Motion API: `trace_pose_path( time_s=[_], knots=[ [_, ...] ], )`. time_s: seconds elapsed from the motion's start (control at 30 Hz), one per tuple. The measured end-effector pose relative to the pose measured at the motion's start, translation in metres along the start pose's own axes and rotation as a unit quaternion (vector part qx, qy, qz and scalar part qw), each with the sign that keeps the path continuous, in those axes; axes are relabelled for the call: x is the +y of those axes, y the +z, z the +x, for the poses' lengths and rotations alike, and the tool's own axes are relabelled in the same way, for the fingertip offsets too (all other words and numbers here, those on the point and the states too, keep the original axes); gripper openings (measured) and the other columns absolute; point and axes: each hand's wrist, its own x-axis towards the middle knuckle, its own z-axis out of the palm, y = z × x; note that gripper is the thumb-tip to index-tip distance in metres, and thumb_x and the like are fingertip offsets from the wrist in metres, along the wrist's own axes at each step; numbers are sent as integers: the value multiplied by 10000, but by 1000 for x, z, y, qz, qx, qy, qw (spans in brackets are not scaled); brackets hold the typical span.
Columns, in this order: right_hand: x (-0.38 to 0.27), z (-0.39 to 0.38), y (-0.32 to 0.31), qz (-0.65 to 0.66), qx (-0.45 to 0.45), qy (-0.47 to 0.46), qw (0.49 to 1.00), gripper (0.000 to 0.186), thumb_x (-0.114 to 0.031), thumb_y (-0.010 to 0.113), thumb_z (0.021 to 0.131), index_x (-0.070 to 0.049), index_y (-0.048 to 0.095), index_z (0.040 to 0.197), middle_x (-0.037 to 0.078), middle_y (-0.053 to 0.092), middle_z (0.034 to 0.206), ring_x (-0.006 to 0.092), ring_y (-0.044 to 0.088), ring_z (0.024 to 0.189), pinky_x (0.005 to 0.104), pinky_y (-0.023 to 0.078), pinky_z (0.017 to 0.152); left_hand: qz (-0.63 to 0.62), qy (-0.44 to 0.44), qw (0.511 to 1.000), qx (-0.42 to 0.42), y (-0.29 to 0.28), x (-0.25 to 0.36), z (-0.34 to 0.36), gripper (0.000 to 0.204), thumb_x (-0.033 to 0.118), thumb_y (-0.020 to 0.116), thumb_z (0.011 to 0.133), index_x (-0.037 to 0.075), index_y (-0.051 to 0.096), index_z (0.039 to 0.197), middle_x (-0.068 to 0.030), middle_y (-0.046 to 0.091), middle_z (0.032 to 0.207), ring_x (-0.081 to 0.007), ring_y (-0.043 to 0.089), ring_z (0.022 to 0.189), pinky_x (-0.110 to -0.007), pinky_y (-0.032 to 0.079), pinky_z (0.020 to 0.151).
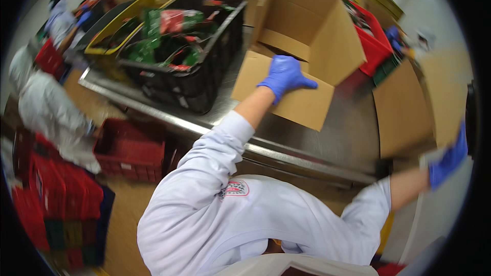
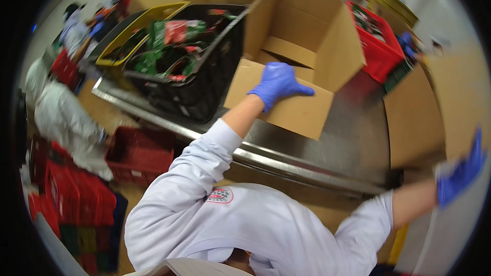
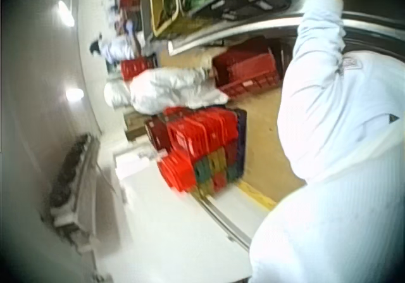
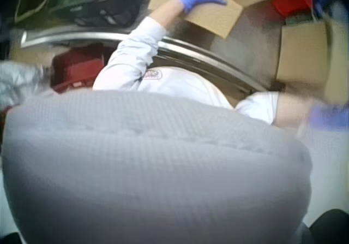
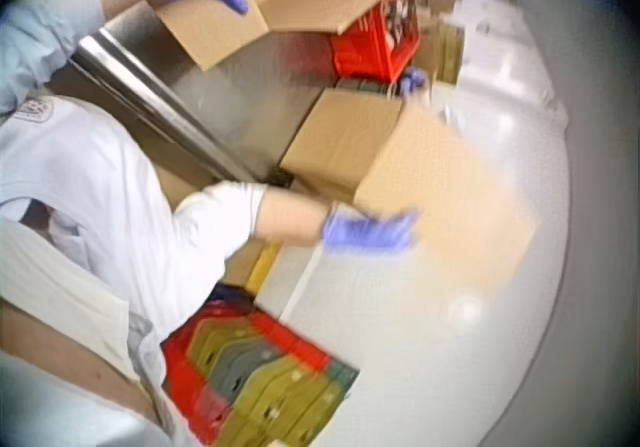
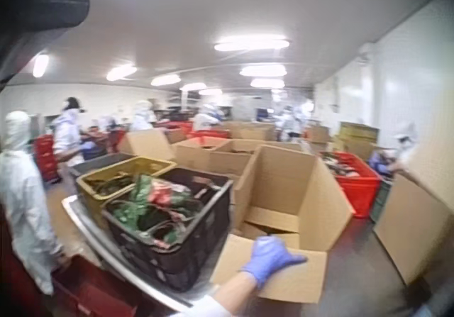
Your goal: The person assembles cardboard boxes and packs red and green packaged food items from a yellow bin into the boxes. They fold the box flaps and move the filled boxes along the conveyor line.
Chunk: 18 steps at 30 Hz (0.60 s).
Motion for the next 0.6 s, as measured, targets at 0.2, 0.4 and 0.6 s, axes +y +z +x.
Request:
trace_pose_path(
  time_s=[0.2,0.4,0.6],
  knots=[
    [-182,143,155,276,-128,197,932,647,-115,531,743,-104,304,1348,230,563,1059,290,584,943,348,460,809,6,-23,999,-45,-8,-12,-2,780,783,559,516,4,605,519,-151,555,510,-283,581,524,-362,437,498],
    [-294,145,282,211,-426,196,857,589,-71,412,760,78,244,1304,293,546,1049,409,544,978,426,447,841,-75,1,996,-39,-5,-39,-15,798,780,566,511,-15,618,558,-176,571,543,-306,580,535,-372,461,547],
    [-333,88,340,254,-494,209,805,597,-60,417,764,92,227,1310,304,531,1078,401,536,1010,423,438,862,49,-51,991,-111,-28,-104,-27,786,763,576,515,-17,629,601,-184,582,560,-323,591,556,-383,474,566]
  ],
)
